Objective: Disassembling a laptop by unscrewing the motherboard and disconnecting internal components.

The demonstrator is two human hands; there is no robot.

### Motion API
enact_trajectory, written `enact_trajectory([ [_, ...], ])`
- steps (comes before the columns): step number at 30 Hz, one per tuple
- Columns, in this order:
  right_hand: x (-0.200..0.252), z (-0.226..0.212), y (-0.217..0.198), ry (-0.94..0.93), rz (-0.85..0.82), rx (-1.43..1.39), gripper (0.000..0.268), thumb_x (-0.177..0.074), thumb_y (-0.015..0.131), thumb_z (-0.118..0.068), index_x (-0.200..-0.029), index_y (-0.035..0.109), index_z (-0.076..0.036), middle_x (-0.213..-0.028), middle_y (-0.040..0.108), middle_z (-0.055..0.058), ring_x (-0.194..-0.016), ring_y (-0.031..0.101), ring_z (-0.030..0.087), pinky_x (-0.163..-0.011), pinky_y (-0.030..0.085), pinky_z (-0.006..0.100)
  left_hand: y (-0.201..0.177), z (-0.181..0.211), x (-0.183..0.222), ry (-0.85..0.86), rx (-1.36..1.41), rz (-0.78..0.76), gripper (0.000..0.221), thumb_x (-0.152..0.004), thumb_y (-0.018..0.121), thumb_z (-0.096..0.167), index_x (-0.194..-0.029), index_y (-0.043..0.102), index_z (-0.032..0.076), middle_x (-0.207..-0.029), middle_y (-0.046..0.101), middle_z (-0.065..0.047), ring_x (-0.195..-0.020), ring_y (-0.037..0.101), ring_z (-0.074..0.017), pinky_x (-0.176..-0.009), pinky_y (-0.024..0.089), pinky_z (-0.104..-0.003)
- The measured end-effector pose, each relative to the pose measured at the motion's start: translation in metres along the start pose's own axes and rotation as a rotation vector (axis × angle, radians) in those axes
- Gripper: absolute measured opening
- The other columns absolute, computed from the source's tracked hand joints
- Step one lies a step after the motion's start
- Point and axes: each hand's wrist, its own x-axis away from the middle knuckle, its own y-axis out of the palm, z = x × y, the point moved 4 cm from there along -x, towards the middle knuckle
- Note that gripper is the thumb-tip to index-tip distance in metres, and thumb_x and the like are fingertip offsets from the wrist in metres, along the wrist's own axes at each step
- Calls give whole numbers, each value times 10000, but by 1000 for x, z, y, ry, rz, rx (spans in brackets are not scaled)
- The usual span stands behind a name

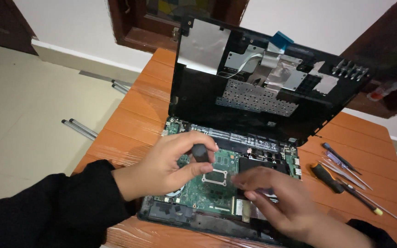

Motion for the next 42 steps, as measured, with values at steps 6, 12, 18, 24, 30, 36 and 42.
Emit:
enact_trajectory([
  [6, -2, 17, 0, 116, -13, 20, 202, -1014, 517, -257, -1060, 670, -132, -1102, 821, 47, -1036, 826, 203, -832, 680, 324, -1, 3, -1, -23, 8, -26, 228, -1024, 595, 301, -1162, 594, 120, -1000, 684, -25, -871, 666, -173, -759, 531, -306],
  [12, -1, 21, -2, 81, 86, 58, 161, -1028, 500, -263, -1022, 597, -134, -1033, 820, 44, -938, 843, 190, -744, 679, 309, 0, 2, -1, -35, 6, -33, 221, -1018, 610, 292, -1169, 593, 131, -1000, 687, -14, -857, 657, -165, -738, 527, -298],
  [18, -3, 26, 0, 135, 36, -62, 150, -1023, 514, -262, -1036, 584, -131, -1062, 818, 79, -1011, 836, 236, -772, 703, 341, -1, 3, -2, -26, 8, -34, 235, -1021, 602, 281, -1184, 588, 113, -1011, 683, -36, -887, 676, -184, -766, 547, -312],
  [24, -1, 30, -1, 137, 67, -55, 161, -1020, 522, -267, -1013, 590, -122, -1030, 816, 83, -964, 842, 226, -756, 711, 335, -1, 3, -2, -7, -11, -26, 205, -1020, 608, 274, -1157, 592, 123, -998, 687, -20, -872, 669, -168, -744, 534, -289],
  [30, -2, 23, -2, 30, 100, -49, 115, -1030, 504, -194, -1021, 587, -116, -1007, 798, 86, -962, 833, 234, -796, 684, 346, -1, 6, -3, -4, -16, -31, 238, -1021, 596, 297, -1161, 587, 105, -992, 686, -30, -857, 669, -173, -744, 539, -299],
  [36, 2, 26, 1, 24, 42, 6, 166, -1040, 477, -253, -1060, 594, -136, -1063, 803, 74, -992, 831, 239, -770, 688, 330, -1, 7, -3, 31, -4, -24, 236, -1020, 613, 258, -1177, 580, 86, -1004, 701, -47, -890, 704, -191, -805, 581, -321],
  [42, 6, 28, 4, 11, 26, -2, 147, -1035, 491, -247, -1078, 580, -138, -1077, 807, 78, -987, 838, 240, -759, 704, 334, -1, 7, -3, 47, 7, -20, 208, -1023, 617, 225, -1167, 578, 80, -994, 689, -40, -871, 686, -179, -792, 580, -308],
])
